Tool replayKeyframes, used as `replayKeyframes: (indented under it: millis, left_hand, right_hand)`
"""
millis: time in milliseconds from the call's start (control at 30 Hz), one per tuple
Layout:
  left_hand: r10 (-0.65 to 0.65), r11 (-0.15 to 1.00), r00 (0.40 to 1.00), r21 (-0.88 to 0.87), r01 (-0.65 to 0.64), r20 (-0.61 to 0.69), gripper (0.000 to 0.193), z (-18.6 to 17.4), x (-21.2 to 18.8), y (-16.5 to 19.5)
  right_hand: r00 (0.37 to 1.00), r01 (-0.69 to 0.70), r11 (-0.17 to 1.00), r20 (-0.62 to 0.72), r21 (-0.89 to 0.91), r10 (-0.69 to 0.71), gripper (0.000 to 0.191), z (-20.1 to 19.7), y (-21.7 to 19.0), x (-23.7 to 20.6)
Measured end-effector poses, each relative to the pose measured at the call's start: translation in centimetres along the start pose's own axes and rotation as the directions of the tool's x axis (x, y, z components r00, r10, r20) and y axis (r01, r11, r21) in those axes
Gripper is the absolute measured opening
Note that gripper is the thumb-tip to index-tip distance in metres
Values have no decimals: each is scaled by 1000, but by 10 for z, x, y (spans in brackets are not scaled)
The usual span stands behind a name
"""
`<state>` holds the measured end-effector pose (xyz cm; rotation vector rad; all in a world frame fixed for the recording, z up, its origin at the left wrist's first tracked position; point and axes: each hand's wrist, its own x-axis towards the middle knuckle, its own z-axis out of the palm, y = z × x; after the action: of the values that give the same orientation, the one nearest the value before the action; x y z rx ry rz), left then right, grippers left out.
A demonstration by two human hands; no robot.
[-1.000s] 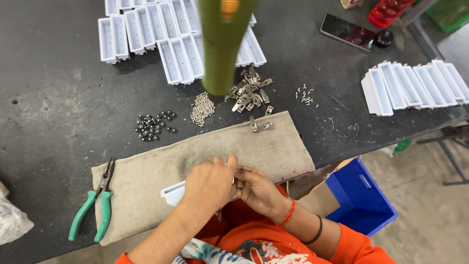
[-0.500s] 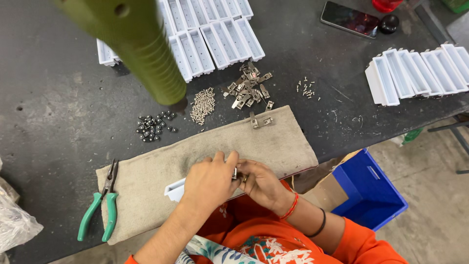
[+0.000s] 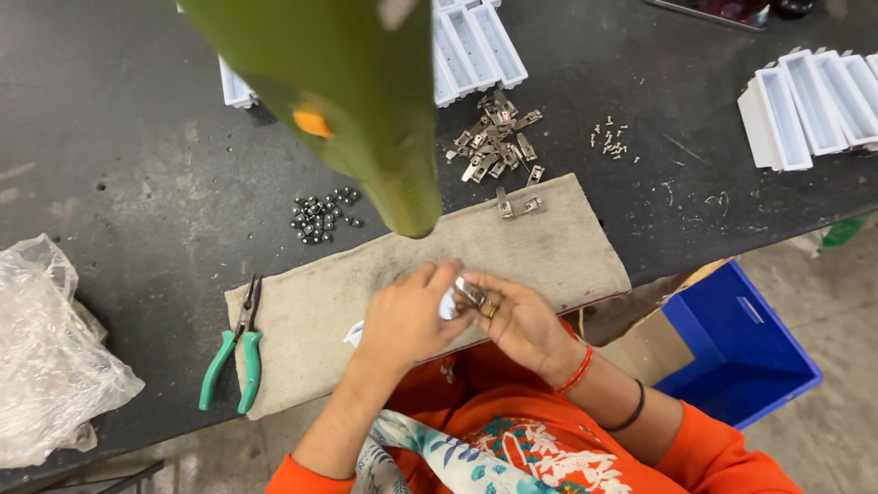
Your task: The person uses a green heat gun to apply heat to small metal clips and white plastic housings on a workbench. They repeatedly pick up clips, insert them into the housings, and apply heat, then place the assembled units aside.
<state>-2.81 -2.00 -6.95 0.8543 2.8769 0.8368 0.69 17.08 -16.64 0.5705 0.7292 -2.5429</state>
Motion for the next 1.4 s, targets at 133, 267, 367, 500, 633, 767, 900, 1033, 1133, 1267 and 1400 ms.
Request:
replayKeyframes:
  millis: [133, 267, 367, 500, 633, 767, 900, 1033, 1133, 1267, 1400]
  left_hand:
    - [21, 991, 943, -116, -63, -331, 60, 12, -5, -15]
    - [-186, 903, 801, -421, -89, -569, 52, 33, -2, -29]
    - [-275, 809, 683, -546, -216, -677, 53, 48, 1, -38]
    - [-205, 827, 639, -481, -292, -741, 53, 61, -4, -45]
    - [-245, 798, 663, -536, -276, -707, 51, 65, -8, -43]
    - [-210, 817, 682, -509, -271, -700, 52, 62, -8, -35]
    - [-94, 867, 687, -398, -300, -720, 55, 59, -6, -28]
    - [-108, 856, 650, -403, -325, -752, 57, 58, -3, -26]
    - [-101, 858, 657, -400, -323, -747, 58, 59, -3, -27]
    - [-71, 868, 655, -370, -330, -752, 57, 60, -4, -27]
    - [-64, 873, 649, -358, -332, -758, 57, 59, -3, -27]
  right_hand:
    - [972, 230, 961, -12, -154, -235, 36, 8, -14, 6]
    - [920, 390, 894, 62, -222, -387, 35, 9, -23, 16]
    - [885, 456, 844, 46, -283, -463, 32, 0, -32, 14]
    - [869, 430, 742, 12, -514, -496, 28, -13, -47, 5]
    - [836, 427, 295, 250, -855, -488, 20, -5, -49, -8]
    - [746, 425, -245, 491, -871, -450, 16, 22, -41, -13]
    - [638, 432, -592, 695, -680, -332, 18, 43, -34, -5]
    - [720, 384, -603, 636, -699, -278, 19, 43, -38, 3]
    - [735, 397, -614, 638, -682, -232, 15, 40, -40, 5]
    - [749, 402, -600, 626, -691, -219, 12, 38, -41, 7]
    - [748, 461, -581, 646, -671, -153, 15, 40, -48, 10]
